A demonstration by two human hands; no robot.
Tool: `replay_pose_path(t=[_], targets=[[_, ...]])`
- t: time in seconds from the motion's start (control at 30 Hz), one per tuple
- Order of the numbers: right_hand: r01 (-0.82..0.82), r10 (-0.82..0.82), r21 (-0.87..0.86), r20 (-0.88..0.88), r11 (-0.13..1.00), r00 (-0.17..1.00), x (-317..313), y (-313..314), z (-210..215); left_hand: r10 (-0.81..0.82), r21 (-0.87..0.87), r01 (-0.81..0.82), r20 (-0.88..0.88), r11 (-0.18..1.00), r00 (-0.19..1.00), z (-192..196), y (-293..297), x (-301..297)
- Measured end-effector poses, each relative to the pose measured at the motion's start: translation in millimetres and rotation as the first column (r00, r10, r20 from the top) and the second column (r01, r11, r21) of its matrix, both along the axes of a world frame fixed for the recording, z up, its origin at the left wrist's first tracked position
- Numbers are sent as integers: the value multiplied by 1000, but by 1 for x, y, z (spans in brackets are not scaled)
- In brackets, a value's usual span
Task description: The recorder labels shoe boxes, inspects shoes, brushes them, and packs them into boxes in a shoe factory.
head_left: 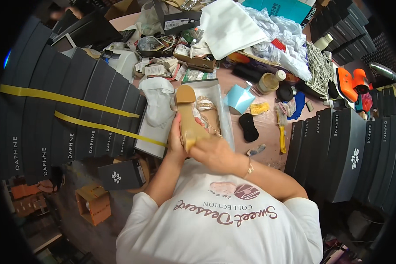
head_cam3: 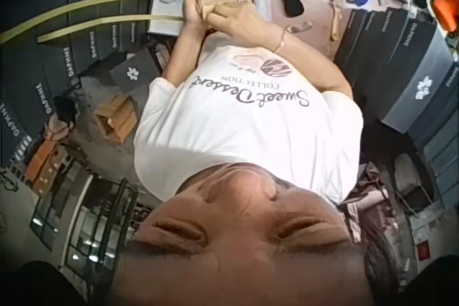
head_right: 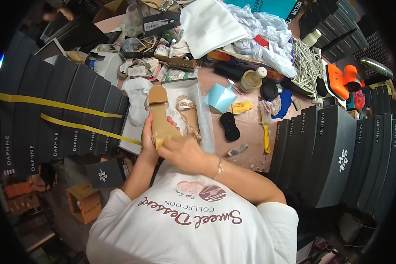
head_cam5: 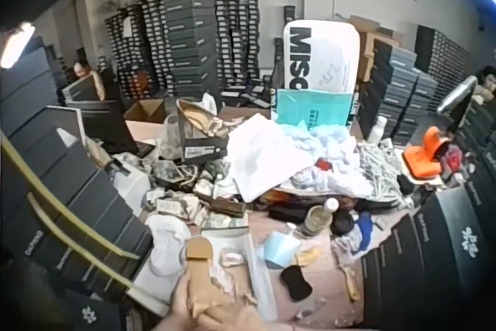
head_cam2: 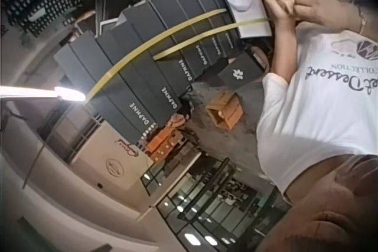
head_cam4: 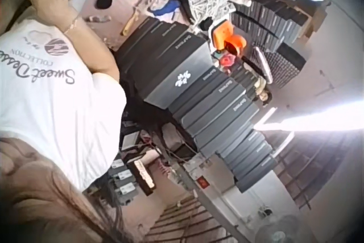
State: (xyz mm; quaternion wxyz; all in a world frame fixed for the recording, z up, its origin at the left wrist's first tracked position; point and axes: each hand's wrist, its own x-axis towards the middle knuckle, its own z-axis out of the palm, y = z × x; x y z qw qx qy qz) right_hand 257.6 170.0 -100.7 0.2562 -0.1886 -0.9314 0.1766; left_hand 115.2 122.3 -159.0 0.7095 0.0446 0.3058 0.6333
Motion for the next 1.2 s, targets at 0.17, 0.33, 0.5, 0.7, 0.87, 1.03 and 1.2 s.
replay_pose_path(t=[0.17, 0.33, 0.5, 0.7, 0.87, 1.03, 1.2], targets=[[69, -74, -87, -49, 994, 996, 10, 15, -13, 122, -147, -135, -90, 980, 988, 22, 7, 13], [2, -8, -50, -121, 999, 993, 34, 2, -19, -55, -159, 67, 81, 985, 995, 27, 17, 9], [-25, 12, -73, -168, 997, 986, 49, -18, -14, -219, -20, 219, -44, 976, 975, 27, 26, 14], [401, -405, -98, -403, 911, 821, 70, 52, 38, -373, -10, 380, -215, 925, 903, 25, 24, 27], [522, -517, -13, -162, 853, 841, 77, 77, -5, -319, 66, 354, -306, 933, 897, 24, -1, 11], [768, -758, -94, 126, 633, 640, 197, 95, -125, -136, -45, 207, -881, 977, 453, 55, -2, -45], [-129, -480, -989, -145, 67, 865, 103, 70, -72, 326, -84, 670, -825, 737, -462, 64, -2, -36]])
